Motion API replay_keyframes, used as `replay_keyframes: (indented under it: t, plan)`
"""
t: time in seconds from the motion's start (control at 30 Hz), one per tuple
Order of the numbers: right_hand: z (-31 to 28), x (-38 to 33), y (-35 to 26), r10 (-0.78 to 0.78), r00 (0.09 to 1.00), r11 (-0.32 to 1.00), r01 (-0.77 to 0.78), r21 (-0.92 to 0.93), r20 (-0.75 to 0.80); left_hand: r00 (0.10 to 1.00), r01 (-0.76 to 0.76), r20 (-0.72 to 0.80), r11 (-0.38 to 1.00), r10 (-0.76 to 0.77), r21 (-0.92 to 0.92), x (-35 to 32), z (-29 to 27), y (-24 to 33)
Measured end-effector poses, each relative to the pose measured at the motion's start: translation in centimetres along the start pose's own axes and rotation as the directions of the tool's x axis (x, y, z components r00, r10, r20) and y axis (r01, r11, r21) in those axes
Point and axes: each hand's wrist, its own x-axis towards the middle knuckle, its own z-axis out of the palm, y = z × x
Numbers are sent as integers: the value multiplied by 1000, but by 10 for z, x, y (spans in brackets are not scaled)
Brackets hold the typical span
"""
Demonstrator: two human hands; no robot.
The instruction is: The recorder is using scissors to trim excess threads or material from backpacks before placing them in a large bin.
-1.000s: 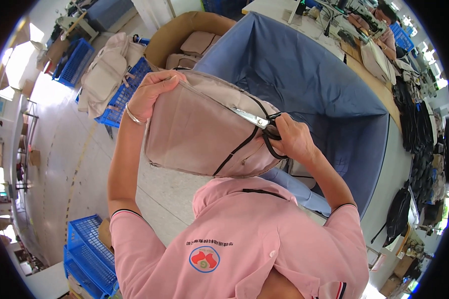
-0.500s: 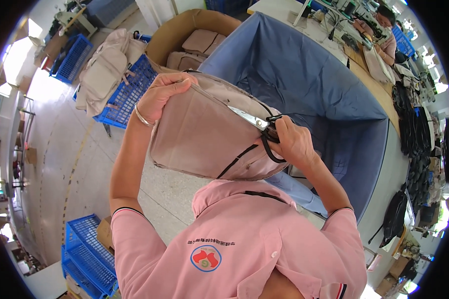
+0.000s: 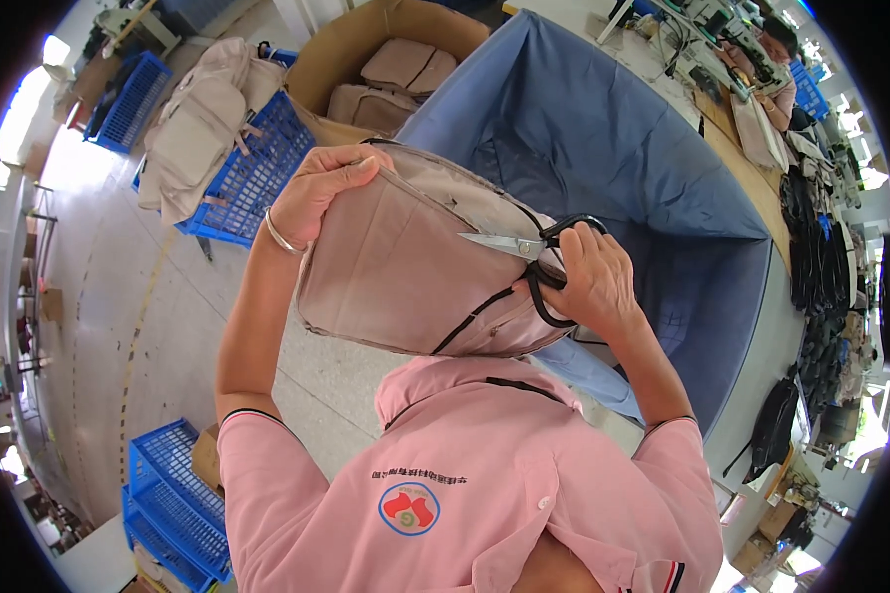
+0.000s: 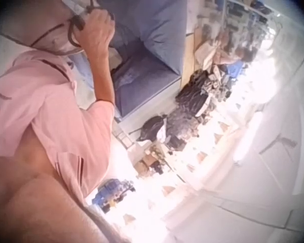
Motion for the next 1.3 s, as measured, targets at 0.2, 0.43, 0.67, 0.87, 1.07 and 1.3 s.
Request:
replay_keyframes:
  t: [0.2,0.43,0.67,0.87,1.07,1.3]
  plan:
    - [5,19,-8,-1,1000,1000,1,-10,9,1000,7,-2,1000,-7,-1,10,-22,-1]
    - [26,27,-9,-1,999,1000,0,20,40,999,44,17,994,-42,-103,18,-47,-6]
    - [42,17,3,313,945,932,-286,223,-95,991,-27,-134,998,19,-59,5,-68,-2]
    - [51,-19,27,717,689,666,-629,401,-109,676,-509,-708,825,206,-246,7,-149,22]
    - [58,-74,26,837,545,531,-791,304,-42,417,-851,-872,448,257,-275,95,-183,51]
    - [38,-130,16,933,354,339,-926,163,71,305,-596,-889,796,340,100,276,-193,-27]
